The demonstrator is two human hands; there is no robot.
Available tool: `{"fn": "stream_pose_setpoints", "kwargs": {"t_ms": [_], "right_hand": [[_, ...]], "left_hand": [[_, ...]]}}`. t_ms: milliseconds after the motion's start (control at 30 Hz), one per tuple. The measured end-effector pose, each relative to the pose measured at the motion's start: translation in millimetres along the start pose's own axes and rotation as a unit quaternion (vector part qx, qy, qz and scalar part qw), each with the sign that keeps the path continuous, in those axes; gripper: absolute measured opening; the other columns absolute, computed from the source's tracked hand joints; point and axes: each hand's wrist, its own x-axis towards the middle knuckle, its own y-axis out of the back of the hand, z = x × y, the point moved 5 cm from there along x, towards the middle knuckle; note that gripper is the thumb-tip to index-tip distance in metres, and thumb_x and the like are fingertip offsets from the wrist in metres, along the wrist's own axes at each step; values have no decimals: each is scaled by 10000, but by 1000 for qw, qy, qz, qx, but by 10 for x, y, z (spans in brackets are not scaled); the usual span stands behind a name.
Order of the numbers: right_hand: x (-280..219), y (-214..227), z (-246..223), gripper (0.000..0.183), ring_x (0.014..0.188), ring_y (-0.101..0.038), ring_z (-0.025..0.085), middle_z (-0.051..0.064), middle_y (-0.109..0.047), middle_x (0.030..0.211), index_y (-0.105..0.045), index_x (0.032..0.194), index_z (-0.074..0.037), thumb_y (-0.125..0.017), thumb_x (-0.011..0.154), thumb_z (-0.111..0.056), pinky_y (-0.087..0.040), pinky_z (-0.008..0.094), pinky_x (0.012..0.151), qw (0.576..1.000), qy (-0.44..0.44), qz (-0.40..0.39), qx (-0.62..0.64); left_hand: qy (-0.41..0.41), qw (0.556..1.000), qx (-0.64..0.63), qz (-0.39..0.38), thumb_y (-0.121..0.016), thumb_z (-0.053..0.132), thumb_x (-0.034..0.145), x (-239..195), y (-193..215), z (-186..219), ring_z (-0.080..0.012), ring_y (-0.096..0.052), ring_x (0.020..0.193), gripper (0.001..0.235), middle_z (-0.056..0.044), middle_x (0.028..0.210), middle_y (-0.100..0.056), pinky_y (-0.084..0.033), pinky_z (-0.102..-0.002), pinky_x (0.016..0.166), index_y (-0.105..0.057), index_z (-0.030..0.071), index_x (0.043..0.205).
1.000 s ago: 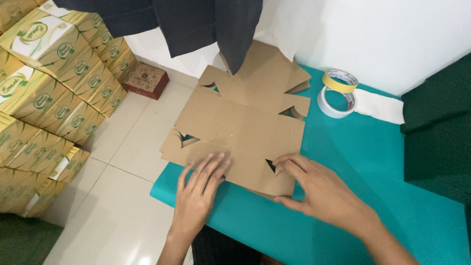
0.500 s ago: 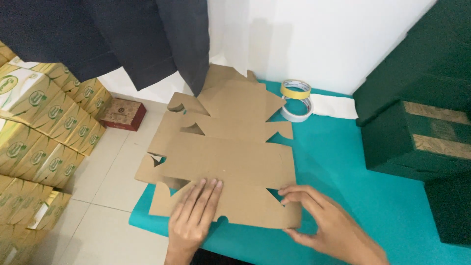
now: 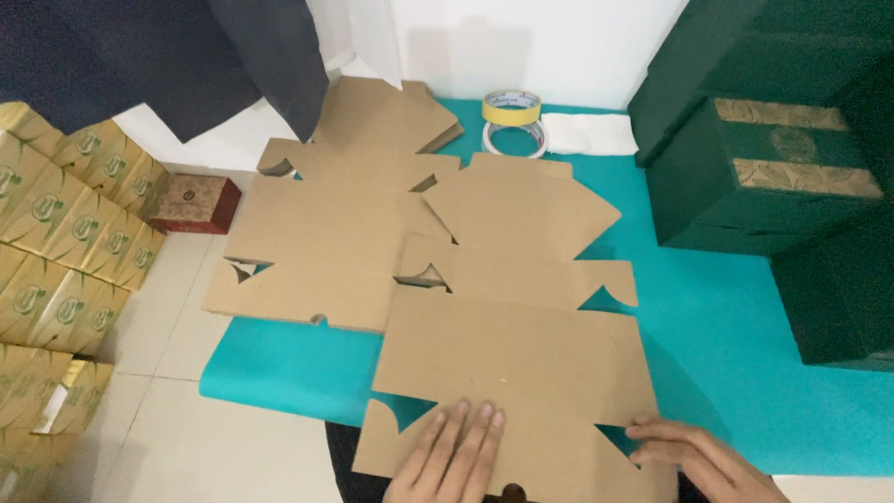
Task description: Folding flat cardboard sheets into boxes, inserting paper liners, and closing them.
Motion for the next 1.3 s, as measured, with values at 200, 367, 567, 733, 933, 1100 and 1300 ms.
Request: {"fn": "stream_pose_setpoints", "kwargs": {"t_ms": [200, 367, 567, 733, 933, 1100, 1300], "right_hand": [[-291, -376, 355, 439, 1389, -454, 156, -73, -570, 1429, -709, 1269, -305, -423, 953, -411, -298, 446, 1145, 979, -42, 109, -164], [-156, -462, -287, 463, 1221, -600, 232, 67, -665, 1255, -703, 1117, -205, -363, 900, -433, -288, 477, 1188, 845, 20, 347, -407], [106, -317, -658, 263, 821, -647, 182, -48, -678, 899, -680, 1075, -245, -510, 897, -153, -514, 302, 839, 881, -1, 330, -340], [325, -63, -528, 148, 799, -627, 210, -10, -655, 833, -649, 1005, -199, -579, 933, -308, -471, 339, 800, 868, -47, 328, -368], [488, -9, -323, 356, 1056, -574, 249, 16, -598, 1147, -589, 1227, -199, -567, 922, -380, -438, 394, 884, 884, -68, 312, -341], [575, -269, -167, 432, 1267, -519, 234, 26, -559, 1357, -551, 1348, -167, -560, 928, -269, -381, 424, 1062, 911, -51, 334, -238], [779, -865, -389, 727, 1463, -333, 259, 76, -363, 1580, -355, 1523, -102, -332, 1004, -611, -281, 414, 1168, 897, 29, 285, -337]], "left_hand": [[-62, 998, -16, -22, -249, 183, 1086, -175, -100, 418, -208, -685, 1100, 453, -44, 1223, -699, -508, -318, 1008, -674, 111, 1221], [-13, 985, -142, -102, -526, 135, 1037, -4, -88, 456, -263, -702, 993, 197, -121, 1080, -732, -523, -359, 975, -705, 62, 1074], [-41, 951, -251, -178, -618, 141, 800, 101, -399, 279, -232, -565, 636, 120, -30, 683, -543, -438, -351, 656, -499, 141, 797], [-61, 920, -263, -283, -757, 361, 846, 418, -662, 101, -248, -632, 621, 306, -33, 679, -635, -475, -390, 592, -566, 137, 929], [-1, 951, -179, -251, -749, 596, 701, 298, -904, 63, -283, -560, 1018, 754, -110, 1123, -579, -435, -411, 881, -570, 73, 1216], [37, 962, -177, -202, -595, 373, 905, -49, -774, 258, -253, -377, 1421, 604, -88, 1534, -419, -286, -446, 1150, -461, 98, 1426], [24, 972, -69, -222, -413, 815, 757, -183, -768, 324, -244, -251, 1497, 1037, -86, 1628, -262, -244, -470, 1164, -289, 156, 1548]]}}
